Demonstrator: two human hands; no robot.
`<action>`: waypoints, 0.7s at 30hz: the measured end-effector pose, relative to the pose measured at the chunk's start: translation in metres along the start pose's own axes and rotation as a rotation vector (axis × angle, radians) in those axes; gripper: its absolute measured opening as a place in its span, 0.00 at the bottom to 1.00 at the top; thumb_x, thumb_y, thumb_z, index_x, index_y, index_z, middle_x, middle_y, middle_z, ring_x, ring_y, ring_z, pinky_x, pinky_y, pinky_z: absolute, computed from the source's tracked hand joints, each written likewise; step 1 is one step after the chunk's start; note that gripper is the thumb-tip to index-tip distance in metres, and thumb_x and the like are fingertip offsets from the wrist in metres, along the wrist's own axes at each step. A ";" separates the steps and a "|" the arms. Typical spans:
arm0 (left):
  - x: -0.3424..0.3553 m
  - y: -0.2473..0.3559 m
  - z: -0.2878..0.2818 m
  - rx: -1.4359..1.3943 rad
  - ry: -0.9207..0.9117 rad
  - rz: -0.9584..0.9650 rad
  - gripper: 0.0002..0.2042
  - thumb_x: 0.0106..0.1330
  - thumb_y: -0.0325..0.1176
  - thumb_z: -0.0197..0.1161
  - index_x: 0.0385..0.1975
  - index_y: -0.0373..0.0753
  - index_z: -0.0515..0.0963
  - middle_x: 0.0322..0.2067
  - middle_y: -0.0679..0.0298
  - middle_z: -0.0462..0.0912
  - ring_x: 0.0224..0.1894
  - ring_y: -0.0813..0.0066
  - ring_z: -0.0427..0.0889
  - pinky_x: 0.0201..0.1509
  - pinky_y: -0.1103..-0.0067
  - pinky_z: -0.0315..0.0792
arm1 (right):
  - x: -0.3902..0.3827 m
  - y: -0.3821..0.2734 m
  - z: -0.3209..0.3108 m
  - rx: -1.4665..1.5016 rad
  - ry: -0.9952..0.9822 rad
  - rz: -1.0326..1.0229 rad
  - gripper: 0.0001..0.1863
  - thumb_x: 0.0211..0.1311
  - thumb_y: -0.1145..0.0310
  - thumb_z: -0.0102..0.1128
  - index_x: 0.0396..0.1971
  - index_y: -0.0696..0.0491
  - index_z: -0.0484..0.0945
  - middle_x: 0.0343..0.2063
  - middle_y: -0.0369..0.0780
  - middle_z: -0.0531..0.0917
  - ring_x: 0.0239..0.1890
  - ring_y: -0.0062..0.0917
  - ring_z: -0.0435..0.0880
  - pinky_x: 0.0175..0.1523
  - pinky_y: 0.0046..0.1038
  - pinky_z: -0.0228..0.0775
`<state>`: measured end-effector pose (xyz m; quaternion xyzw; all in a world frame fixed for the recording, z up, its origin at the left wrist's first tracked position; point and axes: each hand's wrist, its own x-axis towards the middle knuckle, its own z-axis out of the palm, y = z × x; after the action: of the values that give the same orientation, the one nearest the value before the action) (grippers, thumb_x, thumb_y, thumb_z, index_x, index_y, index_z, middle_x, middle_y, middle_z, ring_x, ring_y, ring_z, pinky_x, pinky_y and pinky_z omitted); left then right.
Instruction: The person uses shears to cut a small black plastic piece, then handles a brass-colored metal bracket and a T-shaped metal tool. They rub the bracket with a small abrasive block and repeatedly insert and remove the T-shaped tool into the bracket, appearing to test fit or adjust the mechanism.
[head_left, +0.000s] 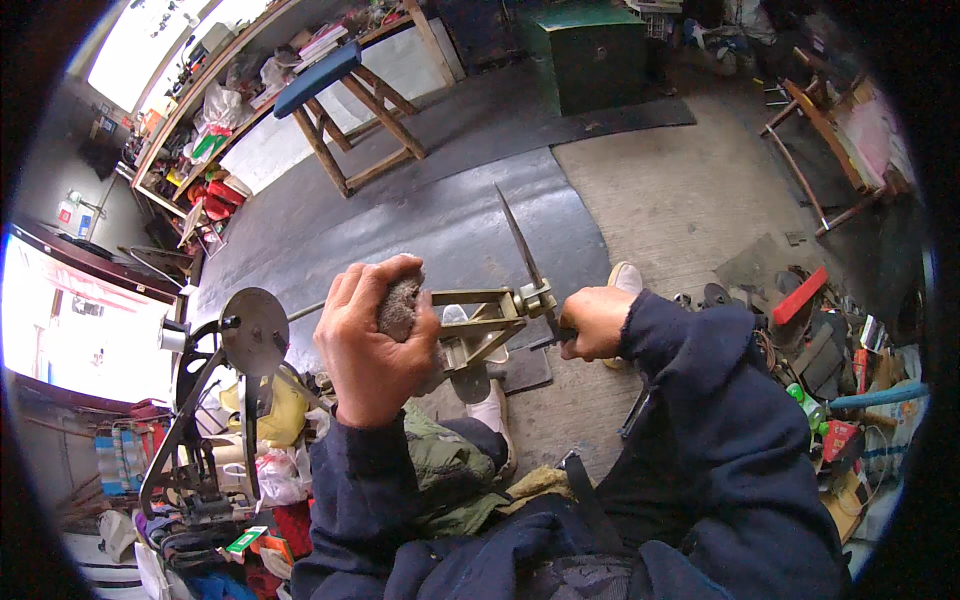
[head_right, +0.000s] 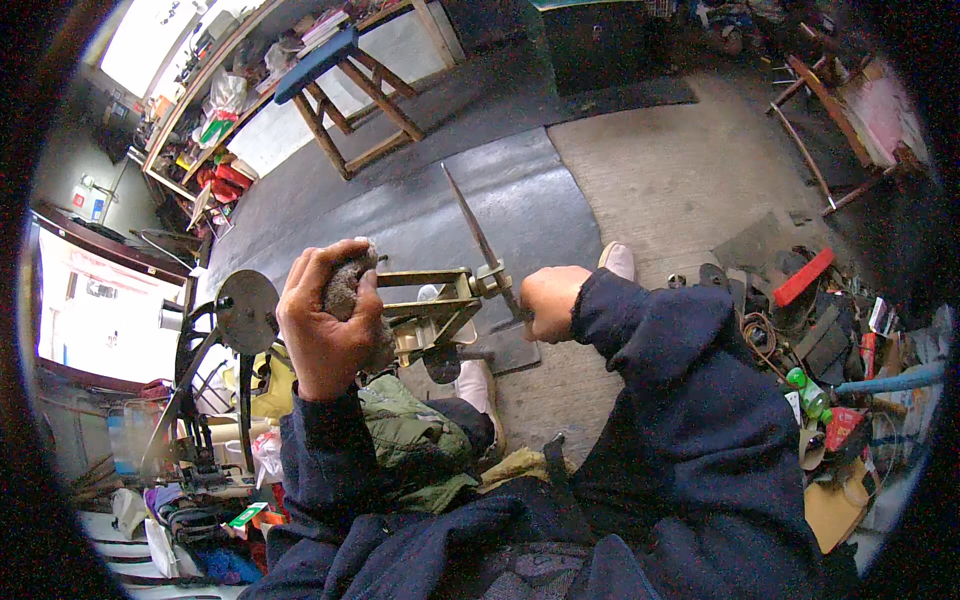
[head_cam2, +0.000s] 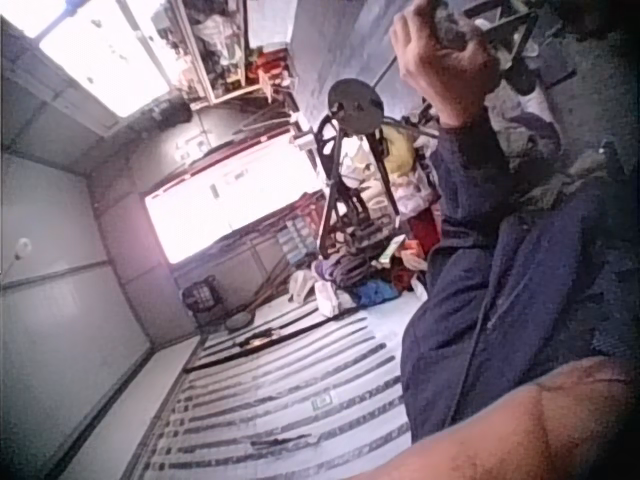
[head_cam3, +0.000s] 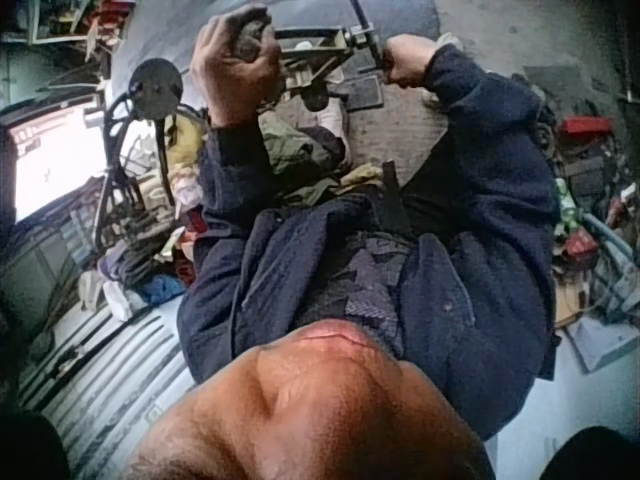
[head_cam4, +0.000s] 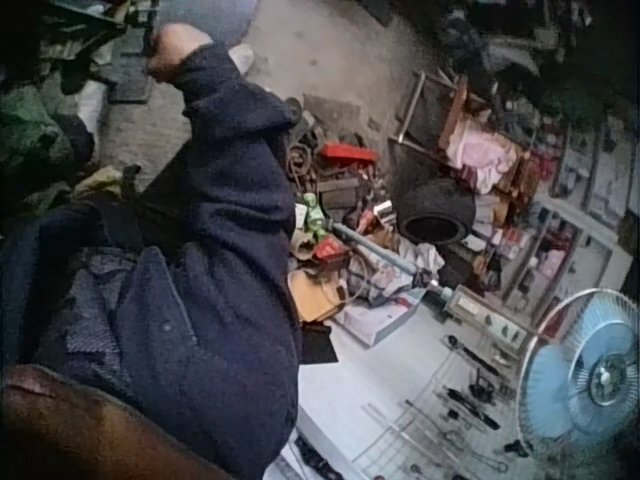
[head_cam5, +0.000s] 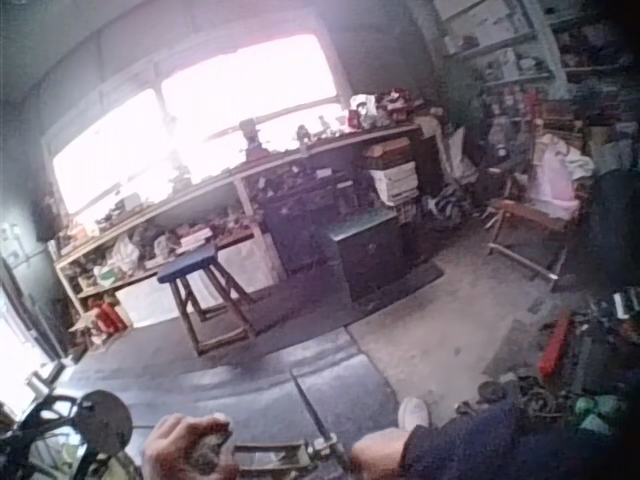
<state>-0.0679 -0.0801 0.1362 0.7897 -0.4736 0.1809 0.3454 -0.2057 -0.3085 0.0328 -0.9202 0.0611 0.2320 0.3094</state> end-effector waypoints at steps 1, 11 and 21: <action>0.000 -0.001 -0.001 -0.001 -0.003 0.009 0.12 0.59 0.23 0.69 0.44 0.35 0.85 0.37 0.56 0.86 0.40 0.63 0.87 0.49 0.74 0.79 | -0.004 -0.002 -0.005 0.042 -0.056 0.010 0.16 0.63 0.61 0.71 0.38 0.61 0.88 0.28 0.47 0.90 0.34 0.40 0.91 0.44 0.40 0.81; -0.001 -0.007 0.000 -0.029 0.019 -0.006 0.13 0.55 0.25 0.71 0.42 0.38 0.85 0.35 0.56 0.85 0.39 0.55 0.85 0.46 0.68 0.79 | -0.041 -0.016 -0.042 0.390 -0.069 -0.100 0.20 0.68 0.56 0.70 0.32 0.62 0.87 0.21 0.42 0.86 0.25 0.26 0.86 0.34 0.33 0.77; -0.001 -0.006 -0.001 -0.016 0.008 -0.004 0.13 0.56 0.24 0.70 0.42 0.38 0.85 0.35 0.56 0.85 0.39 0.55 0.85 0.47 0.68 0.79 | -0.029 -0.019 -0.031 0.573 0.539 -0.216 0.21 0.67 0.57 0.75 0.25 0.60 0.85 0.18 0.39 0.82 0.21 0.18 0.76 0.28 0.26 0.68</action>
<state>-0.0632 -0.0774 0.1344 0.7872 -0.4720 0.1796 0.3540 -0.2146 -0.3129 0.0786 -0.8258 0.1050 -0.0776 0.5486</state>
